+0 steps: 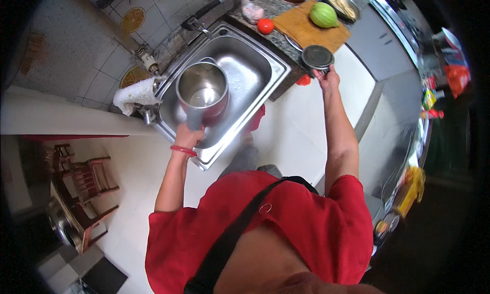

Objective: The person stirs porridge in a rice cooker pot, carries the pot to a sink, rinses the pot with water, and then washes the interior of the pot using a cloth and water.

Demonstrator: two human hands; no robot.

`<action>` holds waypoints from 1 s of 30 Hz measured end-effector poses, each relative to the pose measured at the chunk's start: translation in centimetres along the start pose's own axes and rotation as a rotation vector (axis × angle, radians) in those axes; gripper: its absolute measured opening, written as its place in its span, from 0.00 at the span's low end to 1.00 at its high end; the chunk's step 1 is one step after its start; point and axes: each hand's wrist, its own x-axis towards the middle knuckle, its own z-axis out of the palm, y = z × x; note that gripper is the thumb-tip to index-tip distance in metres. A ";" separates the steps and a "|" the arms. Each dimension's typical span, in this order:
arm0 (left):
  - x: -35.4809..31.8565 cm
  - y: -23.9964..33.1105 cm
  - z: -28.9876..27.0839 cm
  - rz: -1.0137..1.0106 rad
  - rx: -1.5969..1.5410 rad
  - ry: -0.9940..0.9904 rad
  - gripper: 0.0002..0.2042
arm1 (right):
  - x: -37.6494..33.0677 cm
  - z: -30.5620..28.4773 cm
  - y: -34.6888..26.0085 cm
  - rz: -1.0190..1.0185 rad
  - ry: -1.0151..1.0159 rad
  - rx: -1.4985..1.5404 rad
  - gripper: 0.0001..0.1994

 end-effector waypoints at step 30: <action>17.3 -1.8 10.5 -0.257 -0.148 0.101 0.18 | -12.0 34.5 9.7 -1.133 -1.177 -1.633 0.12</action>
